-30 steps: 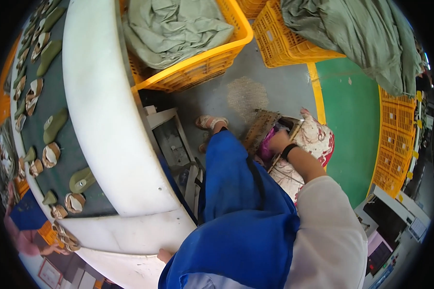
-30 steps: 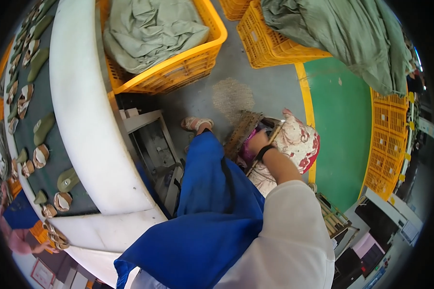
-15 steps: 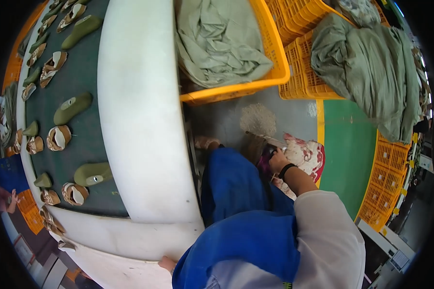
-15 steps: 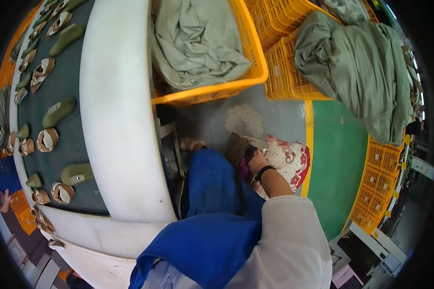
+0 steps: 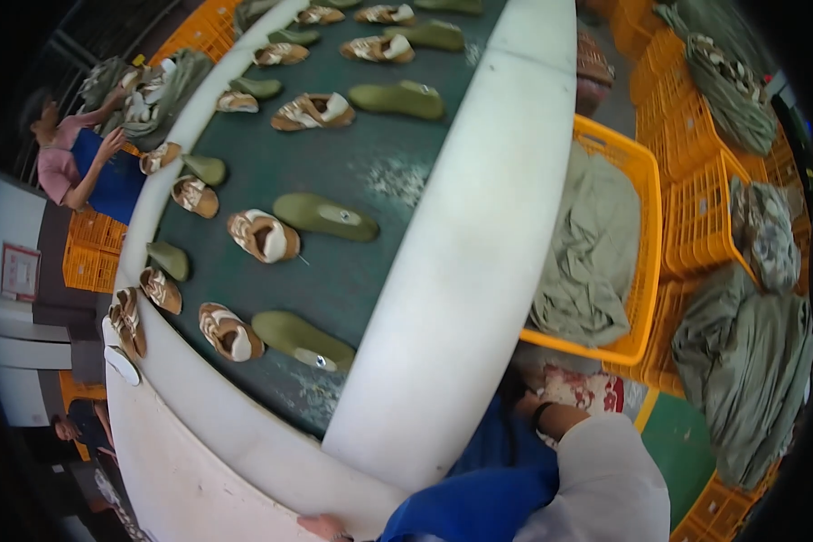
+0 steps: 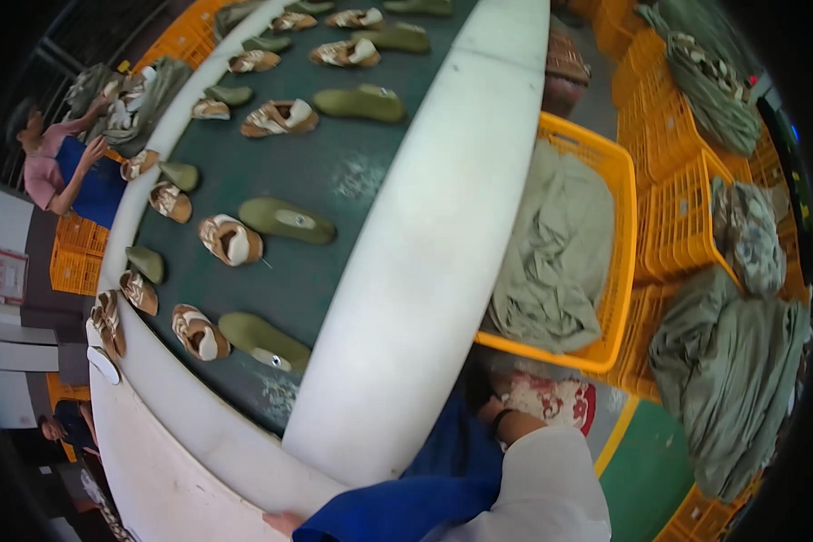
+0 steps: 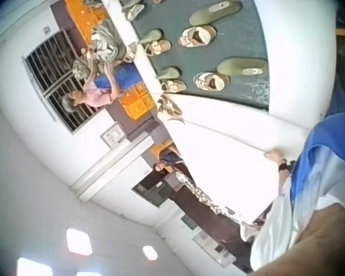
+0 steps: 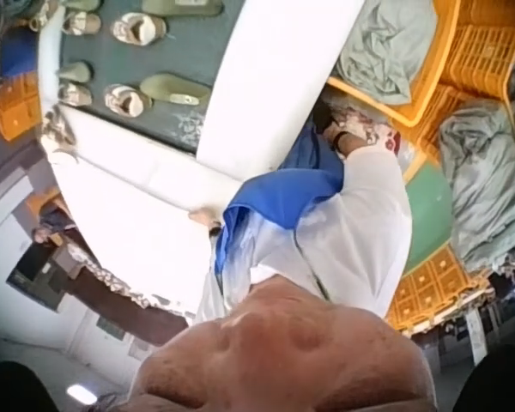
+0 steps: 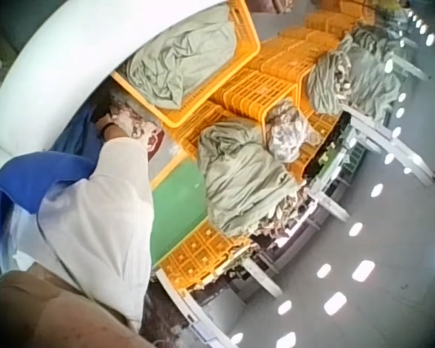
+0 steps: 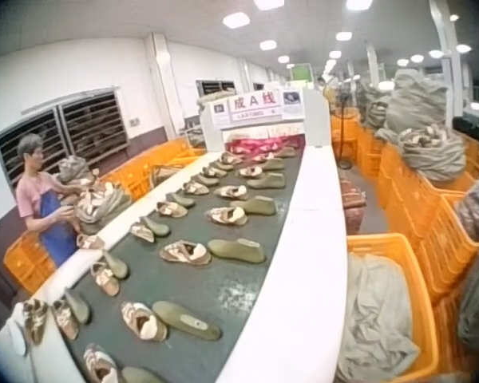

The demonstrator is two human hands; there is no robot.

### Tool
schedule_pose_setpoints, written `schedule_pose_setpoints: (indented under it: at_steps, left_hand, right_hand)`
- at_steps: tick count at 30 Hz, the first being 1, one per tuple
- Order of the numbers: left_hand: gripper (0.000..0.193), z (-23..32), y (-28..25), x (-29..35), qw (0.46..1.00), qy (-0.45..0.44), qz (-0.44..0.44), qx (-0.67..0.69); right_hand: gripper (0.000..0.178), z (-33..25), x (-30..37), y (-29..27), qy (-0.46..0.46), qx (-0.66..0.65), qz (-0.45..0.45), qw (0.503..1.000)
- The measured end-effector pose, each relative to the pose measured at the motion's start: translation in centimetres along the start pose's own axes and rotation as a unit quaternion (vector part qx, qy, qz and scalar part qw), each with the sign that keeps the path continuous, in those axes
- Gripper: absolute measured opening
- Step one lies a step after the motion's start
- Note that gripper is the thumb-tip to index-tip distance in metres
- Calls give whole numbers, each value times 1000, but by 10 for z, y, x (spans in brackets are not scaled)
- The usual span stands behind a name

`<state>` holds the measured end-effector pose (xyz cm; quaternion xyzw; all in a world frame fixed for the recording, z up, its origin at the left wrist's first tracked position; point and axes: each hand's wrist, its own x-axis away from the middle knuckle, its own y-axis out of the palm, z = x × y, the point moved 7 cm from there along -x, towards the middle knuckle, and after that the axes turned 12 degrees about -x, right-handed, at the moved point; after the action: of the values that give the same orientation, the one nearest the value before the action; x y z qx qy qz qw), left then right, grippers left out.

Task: Inspecting and arranging finished shoes on a conveyor belt and workstation.

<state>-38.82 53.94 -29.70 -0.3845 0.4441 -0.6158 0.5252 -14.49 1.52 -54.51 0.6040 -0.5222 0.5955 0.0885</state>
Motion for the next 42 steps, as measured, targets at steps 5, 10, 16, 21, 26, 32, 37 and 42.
schedule_pose_setpoints:
  at_steps: [5,10,16,21,26,32,37,42]
  left_hand:
    - [47,4,-7,10,993,-19,10,-114]
    - [52,-1,-27,19,969,27,25,-244]
    - [39,10,-31,21,982,-2,73,-173]
    - [24,13,-41,18,939,144,181,-255]
    - [41,-23,3,-26,928,175,-31,-329]
    - [49,-17,60,-42,733,341,-44,-587]
    - [47,19,39,-18,840,313,-85,-435]
    - [44,29,-4,4,905,270,-120,-306]
  right_hand:
    - [33,18,13,-27,21,-96,-19,995]
    - [43,58,49,-55,94,-257,10,962]
    - [48,57,91,-77,74,-271,46,959]
    - [42,57,97,-86,47,-364,196,909]
    - [38,63,93,-82,-28,-380,254,889]
    - [36,61,92,-84,-40,-390,261,882]
    - [36,62,83,-79,-55,-387,243,888]
    - [38,61,72,-74,-54,-366,220,903]
